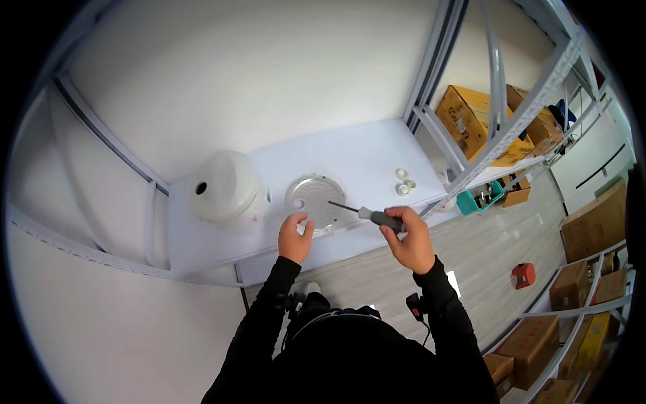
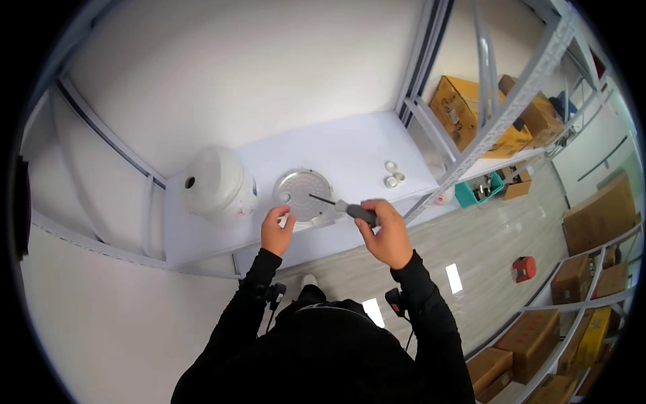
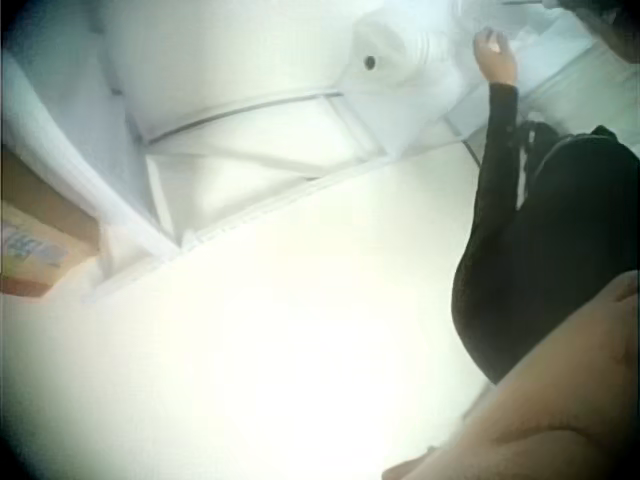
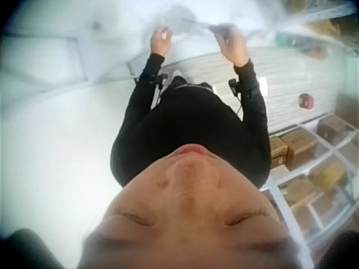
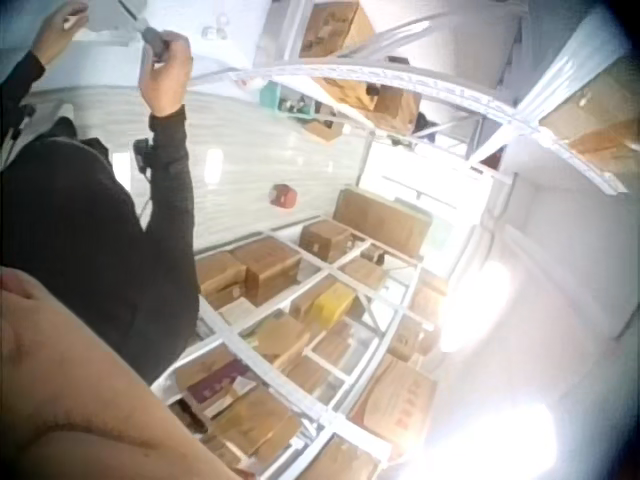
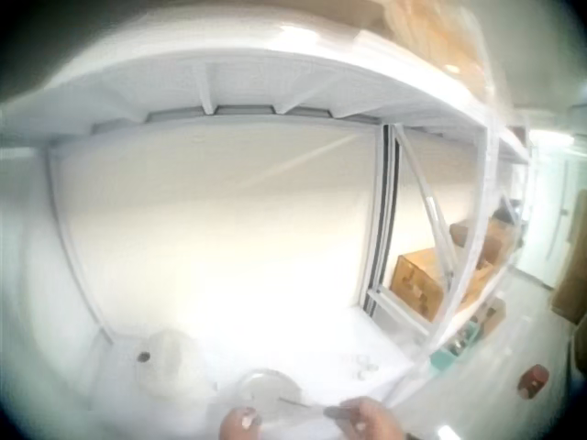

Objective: The person uses a screwdriver to tighten screws on a perforated metal plate, then handles a white plastic cap and a white appliance lid. They place the metal plate into the appliance and continue tightening screws to secure it.

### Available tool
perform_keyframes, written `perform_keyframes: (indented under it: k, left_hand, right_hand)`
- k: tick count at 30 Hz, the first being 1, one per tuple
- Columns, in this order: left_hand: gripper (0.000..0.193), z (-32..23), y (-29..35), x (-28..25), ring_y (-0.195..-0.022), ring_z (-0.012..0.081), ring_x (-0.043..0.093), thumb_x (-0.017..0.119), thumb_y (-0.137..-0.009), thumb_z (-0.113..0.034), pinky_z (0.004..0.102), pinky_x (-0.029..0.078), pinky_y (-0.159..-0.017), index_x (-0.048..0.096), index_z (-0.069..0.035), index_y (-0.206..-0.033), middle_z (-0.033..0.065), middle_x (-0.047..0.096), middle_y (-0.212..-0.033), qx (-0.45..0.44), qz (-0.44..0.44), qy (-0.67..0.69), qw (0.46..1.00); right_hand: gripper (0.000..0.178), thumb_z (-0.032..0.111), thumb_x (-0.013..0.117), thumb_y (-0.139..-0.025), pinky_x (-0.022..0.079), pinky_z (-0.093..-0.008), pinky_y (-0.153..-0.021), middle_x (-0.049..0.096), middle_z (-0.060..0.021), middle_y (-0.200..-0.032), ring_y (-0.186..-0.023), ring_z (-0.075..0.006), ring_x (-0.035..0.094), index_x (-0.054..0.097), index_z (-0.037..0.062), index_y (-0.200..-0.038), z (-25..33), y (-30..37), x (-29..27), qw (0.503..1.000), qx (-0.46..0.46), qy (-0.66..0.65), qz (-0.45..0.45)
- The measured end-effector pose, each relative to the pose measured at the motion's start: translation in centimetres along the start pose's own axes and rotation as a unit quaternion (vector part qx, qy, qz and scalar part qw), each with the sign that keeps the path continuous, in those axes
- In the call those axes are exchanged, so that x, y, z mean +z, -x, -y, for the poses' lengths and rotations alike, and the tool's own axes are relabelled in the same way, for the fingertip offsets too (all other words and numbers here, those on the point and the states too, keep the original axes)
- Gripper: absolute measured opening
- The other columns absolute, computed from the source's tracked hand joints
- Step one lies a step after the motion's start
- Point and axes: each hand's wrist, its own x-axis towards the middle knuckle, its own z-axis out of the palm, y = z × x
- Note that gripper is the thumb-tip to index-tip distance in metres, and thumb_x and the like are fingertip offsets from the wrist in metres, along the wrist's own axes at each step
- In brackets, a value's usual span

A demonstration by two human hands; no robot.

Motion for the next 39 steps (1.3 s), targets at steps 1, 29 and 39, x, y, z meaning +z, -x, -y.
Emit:
perform_keyframes:
  k: [1,29,39]
  left_hand:
    - [0.035,1.3,-1.7,-1.4,-0.120,0.0327,0.065,0.077,-0.095,-0.023,0.0438,0.052,-0.101,0.070,-0.004,-0.123,0.0145,0.071,-0.129,0.034,0.016,-0.053,0.998]
    - [0.078,7.3,-12.5,-0.6,-0.143,0.0406,0.048,0.080,-0.086,-0.037,0.0578,0.036,-0.119,0.054,0.002,-0.148,0.0170,0.044,-0.163,0.090,0.173,-0.266,0.944]
    - [0.075,6.3,-13.0,-1.0,-0.144,0.0392,0.048,0.080,-0.085,-0.035,0.0544,0.037,-0.119,0.058,0.003,-0.145,0.0186,0.047,-0.161,0.063,0.187,-0.265,0.944]
  right_hand:
    - [0.031,0.005,0.080,-0.091,0.057,-0.0378,-0.073,0.071,-0.0158,-0.102,-0.085,-0.0312,0.071,0.063,-0.0001,-0.116,0.5,-2.2,2.1,0.999,-0.041,0.027,-0.020]
    - [0.035,0.007,0.078,-0.093,0.056,-0.0381,-0.067,0.070,-0.0162,-0.092,-0.072,-0.0295,0.070,0.060,0.0006,-0.123,-1.2,-20.8,19.2,0.997,0.022,0.044,0.056]
    - [0.034,0.010,0.077,-0.093,0.057,-0.0433,-0.070,0.071,-0.0195,-0.100,-0.078,-0.0366,0.072,0.061,0.0008,-0.122,-2.9,-22.6,20.0,0.994,0.032,0.026,0.102]
